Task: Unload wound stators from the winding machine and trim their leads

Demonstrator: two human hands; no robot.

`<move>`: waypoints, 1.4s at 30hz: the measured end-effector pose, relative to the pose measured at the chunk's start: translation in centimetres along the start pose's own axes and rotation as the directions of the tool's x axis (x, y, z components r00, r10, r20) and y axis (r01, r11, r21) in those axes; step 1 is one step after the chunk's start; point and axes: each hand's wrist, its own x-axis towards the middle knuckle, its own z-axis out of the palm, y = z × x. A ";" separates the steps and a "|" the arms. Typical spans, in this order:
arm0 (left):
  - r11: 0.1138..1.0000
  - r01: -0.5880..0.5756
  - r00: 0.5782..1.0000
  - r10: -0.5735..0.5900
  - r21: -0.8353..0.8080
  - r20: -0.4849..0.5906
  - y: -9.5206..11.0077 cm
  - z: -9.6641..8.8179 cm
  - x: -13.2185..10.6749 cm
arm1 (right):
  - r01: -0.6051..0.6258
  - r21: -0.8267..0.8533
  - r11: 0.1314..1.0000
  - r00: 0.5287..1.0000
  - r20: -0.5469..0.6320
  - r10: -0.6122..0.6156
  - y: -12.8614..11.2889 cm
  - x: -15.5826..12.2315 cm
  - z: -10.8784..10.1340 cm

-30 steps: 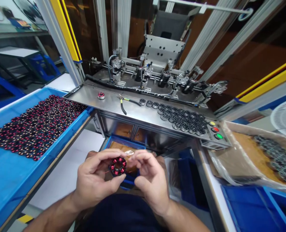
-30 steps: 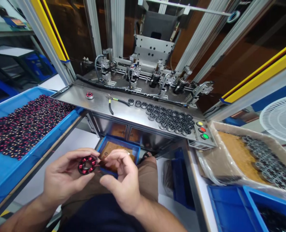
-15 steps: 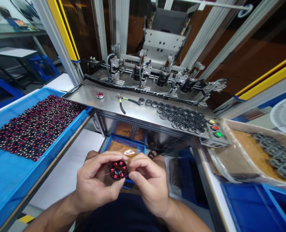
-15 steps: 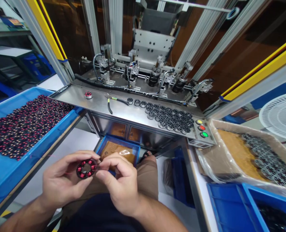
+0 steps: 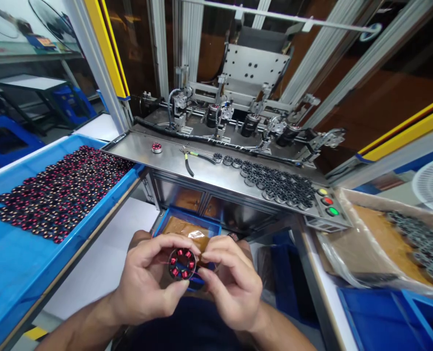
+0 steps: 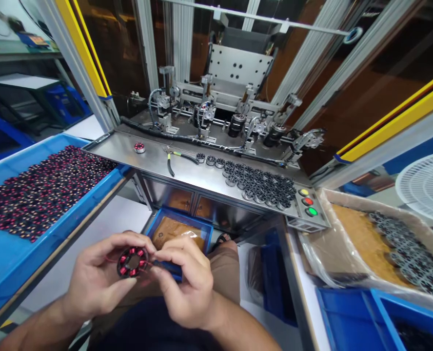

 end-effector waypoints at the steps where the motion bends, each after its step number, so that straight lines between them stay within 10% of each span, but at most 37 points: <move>1: 1.000 0.013 1.000 -0.012 -0.003 0.009 0.0 0.0 0.0 | 0.037 -0.011 0.999 0.999 0.013 -0.037 0.1 0.2 0.0; 6: 0.999 0.019 1.000 -0.020 0.033 0.020 -0.1 -0.2 -0.3 | 0.073 -0.030 0.997 0.997 -0.029 -0.074 -0.5 0.6 0.4; 15: 0.899 -0.240 0.950 0.296 0.366 -0.105 -0.5 0.4 -0.7 | -0.041 0.071 0.997 0.987 -0.153 0.052 -1.9 -0.1 1.7; 30: 0.946 0.236 0.970 -0.218 -0.221 0.103 0.5 0.1 0.3 | 0.249 0.012 0.968 0.945 0.214 -0.246 -0.1 3.4 -1.6; 42: 0.883 0.311 0.949 -0.268 -0.353 0.165 -0.5 0.5 0.4 | 0.362 -0.310 0.879 0.930 0.058 -0.363 -0.6 0.9 -1.5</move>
